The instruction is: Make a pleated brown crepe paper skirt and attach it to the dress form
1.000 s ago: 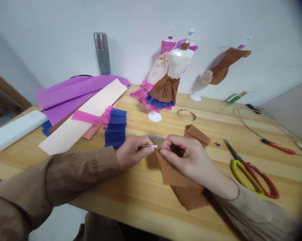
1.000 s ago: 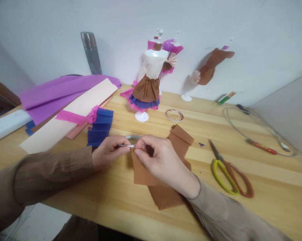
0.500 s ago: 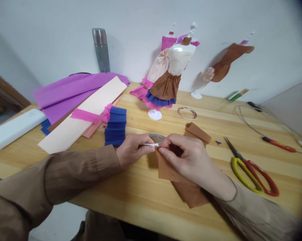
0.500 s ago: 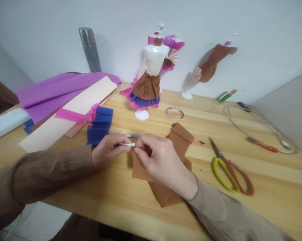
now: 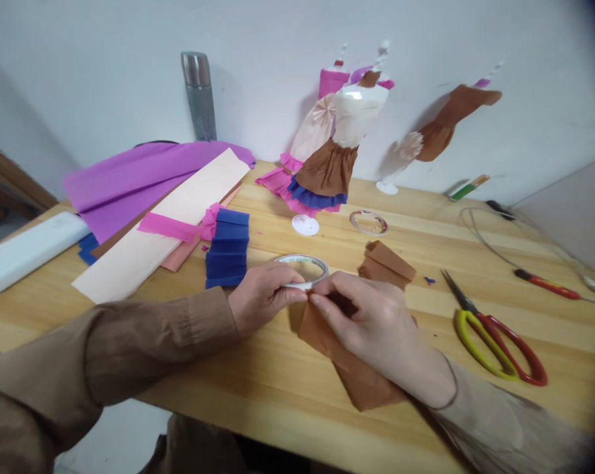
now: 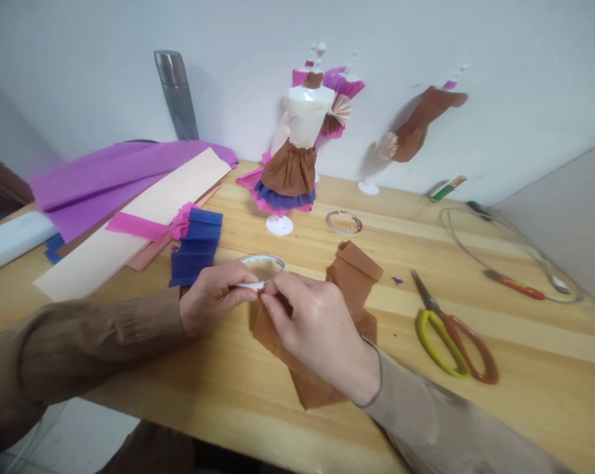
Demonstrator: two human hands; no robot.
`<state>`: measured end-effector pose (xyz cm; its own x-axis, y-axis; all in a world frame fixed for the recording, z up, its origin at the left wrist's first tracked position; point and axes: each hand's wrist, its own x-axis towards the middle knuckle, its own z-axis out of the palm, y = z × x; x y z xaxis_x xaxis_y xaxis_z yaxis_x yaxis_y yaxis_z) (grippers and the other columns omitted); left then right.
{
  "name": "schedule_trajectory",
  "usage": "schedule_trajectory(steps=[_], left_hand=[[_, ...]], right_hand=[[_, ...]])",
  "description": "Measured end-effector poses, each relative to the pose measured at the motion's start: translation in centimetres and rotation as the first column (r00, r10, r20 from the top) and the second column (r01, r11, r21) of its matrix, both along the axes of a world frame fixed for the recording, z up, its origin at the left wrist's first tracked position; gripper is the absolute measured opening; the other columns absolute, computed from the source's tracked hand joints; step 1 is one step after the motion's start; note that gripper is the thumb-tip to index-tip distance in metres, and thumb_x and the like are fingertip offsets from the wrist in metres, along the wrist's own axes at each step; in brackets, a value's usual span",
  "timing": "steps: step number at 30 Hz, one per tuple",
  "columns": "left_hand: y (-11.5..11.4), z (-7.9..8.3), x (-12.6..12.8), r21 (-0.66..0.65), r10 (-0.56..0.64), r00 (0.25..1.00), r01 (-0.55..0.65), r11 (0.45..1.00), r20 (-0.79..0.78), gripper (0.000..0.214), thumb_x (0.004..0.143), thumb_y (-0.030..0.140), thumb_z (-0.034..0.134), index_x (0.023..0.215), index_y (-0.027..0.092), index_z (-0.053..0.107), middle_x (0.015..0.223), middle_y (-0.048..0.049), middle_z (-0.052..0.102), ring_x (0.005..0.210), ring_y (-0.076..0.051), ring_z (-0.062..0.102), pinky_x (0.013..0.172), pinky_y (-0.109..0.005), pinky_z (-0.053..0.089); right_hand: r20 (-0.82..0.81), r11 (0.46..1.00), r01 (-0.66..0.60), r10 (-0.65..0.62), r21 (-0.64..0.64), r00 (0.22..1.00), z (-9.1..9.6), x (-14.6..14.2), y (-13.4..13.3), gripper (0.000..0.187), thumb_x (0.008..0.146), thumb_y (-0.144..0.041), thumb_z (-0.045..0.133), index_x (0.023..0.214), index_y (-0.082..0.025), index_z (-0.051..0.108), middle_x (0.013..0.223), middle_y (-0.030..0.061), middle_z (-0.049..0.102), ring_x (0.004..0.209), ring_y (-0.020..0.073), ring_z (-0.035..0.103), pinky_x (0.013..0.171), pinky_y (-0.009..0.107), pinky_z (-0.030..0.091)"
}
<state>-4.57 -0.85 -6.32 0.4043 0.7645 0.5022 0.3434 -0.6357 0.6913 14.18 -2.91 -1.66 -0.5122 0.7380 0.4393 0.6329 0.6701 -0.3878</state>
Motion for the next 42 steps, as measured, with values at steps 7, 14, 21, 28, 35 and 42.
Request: schedule_trajectory(steps=[7,14,21,28,35,42], left_hand=[[-0.09,0.02,-0.16,0.043,0.017,1.000,-0.016,0.999,-0.004,0.033,0.092,0.043,0.051,0.079,0.015,0.063,0.072,-0.0033,0.063,0.068,-0.014,0.057,0.065,-0.024,0.045],[-0.08,0.03,-0.14,0.012,0.018,1.000,-0.018,1.000,-0.012,0.029,0.092,0.041,0.052,0.080,0.017,0.062,0.073,-0.0029,0.063,0.069,-0.014,0.056,0.068,-0.026,0.046],[-0.27,0.28,0.01,0.058,0.021,0.999,-0.019,0.998,-0.033,0.021,0.092,0.030,0.052,0.078,0.016,0.059,0.070,-0.0011,0.060,0.064,-0.011,0.053,0.062,-0.023,0.043],[-0.50,0.54,0.20,0.066,0.052,0.997,-0.049,0.997,-0.056,0.015,0.087,0.020,0.051,0.074,0.016,0.056,0.065,0.0012,0.056,0.060,-0.009,0.050,0.058,-0.021,0.039],[-0.61,0.63,0.37,0.080,0.101,0.993,-0.096,0.992,-0.055,0.011,0.082,0.014,0.050,0.072,0.016,0.055,0.063,0.0025,0.054,0.056,-0.008,0.046,0.056,-0.020,0.038],[-0.66,0.76,0.37,0.094,0.084,0.995,-0.079,0.992,-0.045,0.012,0.081,0.010,0.048,0.075,0.015,0.057,0.062,0.0022,0.053,0.055,-0.008,0.044,0.056,-0.020,0.038]], right_hand=[[-0.017,1.000,-0.007,0.007,0.010,1.000,-0.18,0.08,0.02,0.011,0.088,-0.016,0.054,0.079,-0.019,0.060,0.069,0.0005,0.067,0.056,0.0113,0.058,0.055,0.024,0.043],[0.009,0.999,-0.022,0.022,0.040,1.000,-0.21,-0.06,0.06,0.013,0.088,-0.015,0.053,0.077,-0.019,0.058,0.068,0.0004,0.066,0.056,0.0115,0.057,0.054,0.024,0.042],[0.023,0.999,-0.013,0.012,0.041,1.000,-0.41,0.00,0.27,0.014,0.088,-0.015,0.053,0.077,-0.018,0.060,0.065,0.0000,0.064,0.055,0.0115,0.056,0.053,0.024,0.041],[0.008,0.999,-0.015,0.014,0.031,1.000,-0.57,-0.06,0.22,0.011,0.088,-0.015,0.054,0.079,-0.017,0.061,0.068,0.0005,0.065,0.058,0.0119,0.058,0.055,0.025,0.042],[-0.021,1.000,-0.003,0.004,0.016,1.000,-0.43,-0.12,0.11,0.009,0.087,-0.014,0.054,0.080,-0.019,0.058,0.068,-0.0004,0.066,0.056,0.0115,0.059,0.055,0.024,0.044],[-0.046,1.000,0.028,-0.028,-0.014,0.999,-0.20,-0.18,0.32,0.009,0.086,-0.015,0.054,0.080,-0.021,0.057,0.068,0.0000,0.067,0.056,0.0119,0.061,0.055,0.024,0.047]])
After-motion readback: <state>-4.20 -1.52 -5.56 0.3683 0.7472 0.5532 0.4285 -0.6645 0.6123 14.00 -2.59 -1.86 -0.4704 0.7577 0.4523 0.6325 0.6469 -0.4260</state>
